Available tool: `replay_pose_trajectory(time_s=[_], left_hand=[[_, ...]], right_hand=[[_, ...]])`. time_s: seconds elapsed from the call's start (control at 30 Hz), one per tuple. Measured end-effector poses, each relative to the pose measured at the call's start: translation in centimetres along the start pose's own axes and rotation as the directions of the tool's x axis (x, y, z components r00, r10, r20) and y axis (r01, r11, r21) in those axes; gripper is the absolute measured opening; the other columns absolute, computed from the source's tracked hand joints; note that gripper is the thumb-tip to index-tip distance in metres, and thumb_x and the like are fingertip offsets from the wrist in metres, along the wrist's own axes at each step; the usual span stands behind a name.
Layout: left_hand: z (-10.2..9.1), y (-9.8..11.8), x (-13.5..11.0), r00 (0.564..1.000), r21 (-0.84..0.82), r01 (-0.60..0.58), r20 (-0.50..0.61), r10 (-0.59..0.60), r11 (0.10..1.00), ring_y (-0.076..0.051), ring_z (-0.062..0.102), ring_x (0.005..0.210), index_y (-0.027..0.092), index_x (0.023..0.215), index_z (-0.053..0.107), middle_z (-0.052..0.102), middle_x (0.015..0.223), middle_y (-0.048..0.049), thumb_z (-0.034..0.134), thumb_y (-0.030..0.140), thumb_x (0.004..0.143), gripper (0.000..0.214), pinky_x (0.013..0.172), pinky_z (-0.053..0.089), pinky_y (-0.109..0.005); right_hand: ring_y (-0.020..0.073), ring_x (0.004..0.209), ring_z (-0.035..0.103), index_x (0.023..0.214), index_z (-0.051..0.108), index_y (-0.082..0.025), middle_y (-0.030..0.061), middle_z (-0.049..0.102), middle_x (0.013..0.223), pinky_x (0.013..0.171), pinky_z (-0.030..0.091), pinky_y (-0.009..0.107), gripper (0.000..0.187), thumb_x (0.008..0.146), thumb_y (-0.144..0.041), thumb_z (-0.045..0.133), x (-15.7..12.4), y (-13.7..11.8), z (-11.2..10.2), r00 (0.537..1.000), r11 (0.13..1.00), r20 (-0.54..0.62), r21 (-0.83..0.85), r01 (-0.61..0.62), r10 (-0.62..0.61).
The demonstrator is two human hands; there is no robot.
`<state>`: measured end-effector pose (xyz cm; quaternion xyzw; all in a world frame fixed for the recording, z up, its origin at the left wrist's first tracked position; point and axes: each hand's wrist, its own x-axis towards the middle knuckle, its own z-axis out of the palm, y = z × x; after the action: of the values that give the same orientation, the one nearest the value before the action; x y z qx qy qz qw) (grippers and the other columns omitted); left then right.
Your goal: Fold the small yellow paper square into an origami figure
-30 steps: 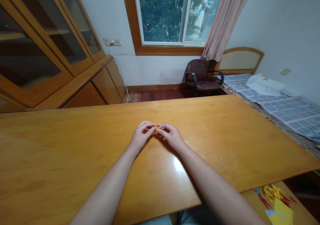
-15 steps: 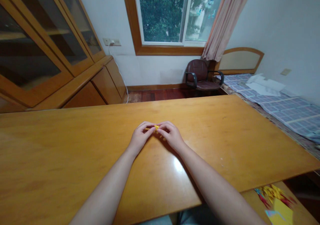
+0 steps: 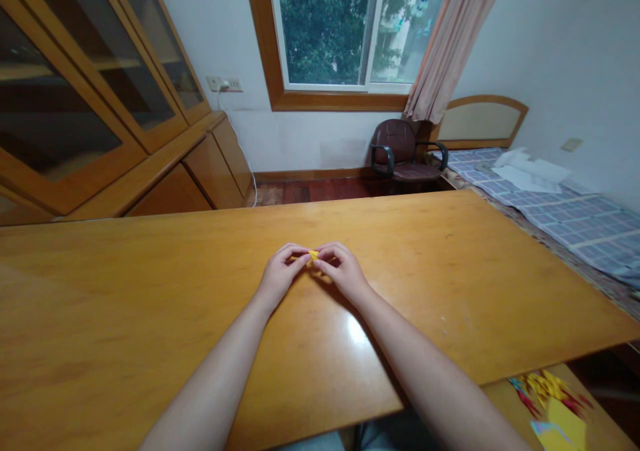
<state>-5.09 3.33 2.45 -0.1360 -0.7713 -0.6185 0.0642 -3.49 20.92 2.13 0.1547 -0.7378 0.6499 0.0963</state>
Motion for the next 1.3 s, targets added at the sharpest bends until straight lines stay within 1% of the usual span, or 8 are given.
replay_pose_trajectory(time_s=[0.1, 0.2, 0.43, 0.57, 0.73, 0.93, 1.3], left_hand=[[0.1, 0.0, 0.0, 1.000, -0.019, 0.021, -0.004, -0.021, 1.000, -0.020, 0.061, 0.088, 0.019, 0.083, 0.069, 0.066, 0.088, -0.0049, 0.068, 0.039, 0.077, 0.021, 0.079, 0.049, -0.029], [0.1, -0.2, 0.1, 0.999, -0.052, 0.050, 0.002, -0.050, 0.997, -0.020, 0.061, 0.088, 0.018, 0.082, 0.069, 0.066, 0.088, -0.0052, 0.069, 0.039, 0.076, 0.022, 0.078, 0.050, -0.030], [0.0, -0.5, 0.0, 0.995, -0.093, 0.099, 0.013, -0.098, 0.991, -0.019, 0.061, 0.086, 0.017, 0.086, 0.068, 0.066, 0.091, -0.0058, 0.069, 0.040, 0.076, 0.025, 0.076, 0.051, -0.029], [0.1, -0.1, 0.0, 0.996, -0.094, 0.086, 0.010, -0.086, 0.992, -0.019, 0.061, 0.087, 0.017, 0.085, 0.068, 0.066, 0.091, -0.0055, 0.070, 0.039, 0.075, 0.024, 0.079, 0.051, -0.030], [0.1, 0.2, 0.0, 0.998, -0.090, 0.057, 0.005, -0.057, 0.994, -0.019, 0.061, 0.088, 0.018, 0.084, 0.068, 0.066, 0.089, -0.0039, 0.071, 0.037, 0.073, 0.022, 0.084, 0.050, -0.031], [0.1, 0.2, 0.0, 0.997, -0.115, 0.075, 0.023, -0.073, 0.991, -0.019, 0.061, 0.088, 0.017, 0.085, 0.067, 0.066, 0.090, -0.0044, 0.071, 0.035, 0.072, 0.022, 0.083, 0.050, -0.031], [0.0, 0.4, -0.1, 0.998, -0.106, 0.060, 0.033, -0.057, 0.993, -0.020, 0.061, 0.089, 0.018, 0.084, 0.068, 0.066, 0.090, -0.0047, 0.070, 0.034, 0.073, 0.020, 0.082, 0.050, -0.031]], right_hand=[[0.0170, 0.084, 0.063, 0.079, 0.065, -0.020, 0.0058, 0.066, 0.097, 0.075, 0.051, 0.030, 0.011, 0.078, -0.029, 0.071, 0.0, 0.2, 0.1, 1.000, 1.000, -0.003, -0.015, -0.014, 0.013], [0.0168, 0.083, 0.063, 0.078, 0.066, -0.020, 0.0062, 0.067, 0.098, 0.073, 0.051, 0.029, 0.011, 0.077, -0.029, 0.071, 0.0, 0.3, 0.2, 0.999, 0.999, 0.003, -0.014, -0.035, 0.035], [0.0172, 0.083, 0.064, 0.075, 0.068, -0.019, 0.0079, 0.066, 0.103, 0.070, 0.054, 0.029, 0.017, 0.079, -0.035, 0.070, 0.1, 0.1, 0.0, 0.996, 0.993, 0.034, 0.086, -0.079, 0.077], [0.0169, 0.082, 0.064, 0.076, 0.069, -0.019, 0.0075, 0.066, 0.103, 0.069, 0.054, 0.029, 0.020, 0.079, -0.039, 0.071, 0.1, 0.0, -0.1, 0.996, 0.990, 0.048, 0.112, -0.082, 0.077], [0.0183, 0.089, 0.064, 0.075, 0.069, -0.020, 0.0073, 0.067, 0.102, 0.076, 0.054, 0.031, 0.017, 0.078, -0.037, 0.072, 0.1, 0.1, -0.1, 0.997, 0.993, 0.044, 0.096, -0.061, 0.057], [0.0169, 0.081, 0.064, 0.075, 0.069, -0.020, 0.0069, 0.066, 0.102, 0.067, 0.054, 0.028, 0.018, 0.078, -0.037, 0.072, 0.1, 0.1, -0.1, 0.996, 0.988, 0.057, 0.131, -0.082, 0.075], [0.0186, 0.087, 0.064, 0.076, 0.070, -0.020, 0.0074, 0.066, 0.102, 0.072, 0.053, 0.030, 0.015, 0.078, -0.035, 0.073, 0.1, 0.9, -0.1, 0.997, 0.993, 0.051, 0.097, -0.069, 0.065]])
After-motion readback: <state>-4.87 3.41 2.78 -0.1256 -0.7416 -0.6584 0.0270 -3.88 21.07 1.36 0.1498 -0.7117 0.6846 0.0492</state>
